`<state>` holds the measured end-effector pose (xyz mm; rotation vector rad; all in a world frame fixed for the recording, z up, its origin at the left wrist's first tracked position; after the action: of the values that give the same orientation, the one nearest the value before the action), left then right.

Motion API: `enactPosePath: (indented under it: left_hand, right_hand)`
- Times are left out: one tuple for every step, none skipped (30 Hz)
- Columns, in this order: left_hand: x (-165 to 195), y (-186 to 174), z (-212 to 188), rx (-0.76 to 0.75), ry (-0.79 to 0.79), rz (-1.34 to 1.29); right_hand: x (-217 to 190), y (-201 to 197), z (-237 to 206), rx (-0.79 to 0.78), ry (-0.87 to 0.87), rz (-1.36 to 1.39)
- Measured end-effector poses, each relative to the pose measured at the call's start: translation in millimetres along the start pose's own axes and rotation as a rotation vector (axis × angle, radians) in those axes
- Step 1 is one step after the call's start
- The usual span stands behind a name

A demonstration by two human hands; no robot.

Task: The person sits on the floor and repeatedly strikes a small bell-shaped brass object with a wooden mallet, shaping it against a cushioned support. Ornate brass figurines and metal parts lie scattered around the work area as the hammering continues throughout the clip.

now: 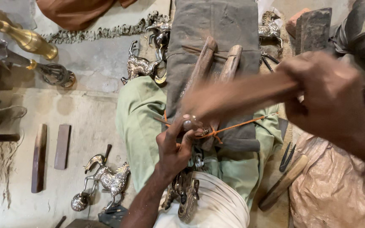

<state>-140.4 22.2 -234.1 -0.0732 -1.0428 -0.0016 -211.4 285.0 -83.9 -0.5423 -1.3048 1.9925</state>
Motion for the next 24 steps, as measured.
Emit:
enactPosePath:
  left_hand:
    - [0,0,0,0.002,-0.002,-0.034]
    - [0,-1,0,0.009,-0.002,0.027]
    - [0,-3,0,0.015,0.000,0.089]
    - [0,-4,0,0.022,0.004,0.152]
    - [-1,-3,-1,0.017,-0.008,0.090]
    - [-2,-2,-1,0.011,-0.019,0.026]
    - [-3,-1,-2,0.006,-0.030,-0.040]
    - [-3,-1,-2,0.011,-0.022,-0.020]
    - [-3,-1,-3,0.015,-0.013,0.001]
    - [-3,-2,-3,0.018,-0.003,0.023]
    - [-3,-2,-3,0.021,-0.001,0.051]
    - [-4,-3,-3,0.021,0.001,0.076]
    - [-4,-3,-3,0.021,0.002,0.101]
    - [-5,-3,-4,0.020,-0.006,0.088]
    - [-6,-3,-3,0.019,-0.013,0.078]
    - [-7,-2,-3,0.015,-0.021,0.069]
    - [-7,-3,-3,0.025,-0.020,0.095]
    - [-6,-4,-3,0.033,-0.018,0.121]
    - [-6,-4,-2,0.043,-0.014,0.146]
    - [-7,-3,-2,0.032,-0.024,0.120]
    - [-7,-3,-2,0.025,-0.036,0.094]
    - [-8,-2,-2,0.016,-0.046,0.069]
    - [-8,-3,-2,0.022,-0.044,0.098]
    - [-8,-4,-2,0.028,-0.040,0.127]
  right_hand:
    - [-5,1,1,-0.027,-0.060,-0.161]
    - [-9,1,1,-0.056,-0.120,-0.319]
    - [-13,3,1,-0.086,-0.179,-0.475]
    - [-11,0,3,-0.070,-0.145,-0.391]
    - [-9,-3,3,-0.056,-0.108,-0.304]
    - [-6,-6,5,-0.043,-0.071,-0.218]
    - [-8,-5,4,-0.067,-0.088,-0.284]
    - [-9,-4,4,-0.093,-0.107,-0.348]
    - [-10,-2,4,-0.118,-0.125,-0.411]
    - [-11,-5,4,-0.097,-0.140,-0.386]
    - [-12,-7,5,-0.077,-0.154,-0.362]
    - [-13,-11,6,-0.057,-0.166,-0.337]
    - [-11,-10,7,-0.091,-0.122,-0.323]
    - [-9,-8,8,-0.127,-0.079,-0.306]
    - [-7,-8,10,-0.160,-0.036,-0.290]
    - [-11,-9,11,-0.161,-0.084,-0.317]
    - [-14,-12,11,-0.164,-0.132,-0.344]
    - [-15,-13,12,-0.159,-0.129,-0.308]
    - [-15,-15,13,-0.154,-0.126,-0.273]
    - [-13,-13,16,-0.143,-0.075,-0.172]
    - [-9,-14,17,-0.132,-0.025,-0.067]
    - [-13,-14,18,-0.115,-0.098,-0.181]
    - [-17,-14,17,-0.097,-0.171,-0.294]
    - [-21,-14,16,-0.080,-0.245,-0.409]
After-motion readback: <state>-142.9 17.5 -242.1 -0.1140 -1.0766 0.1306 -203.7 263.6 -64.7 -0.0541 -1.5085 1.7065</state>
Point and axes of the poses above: each hand's wrist, its own z-axis towards the middle knuckle, its own y-axis out of the palm, x = y × z, the point moved 7 cm from there along z, towards the middle knuckle, and after that the axes turned 2 degrees about -x, right-handed, at the moved point
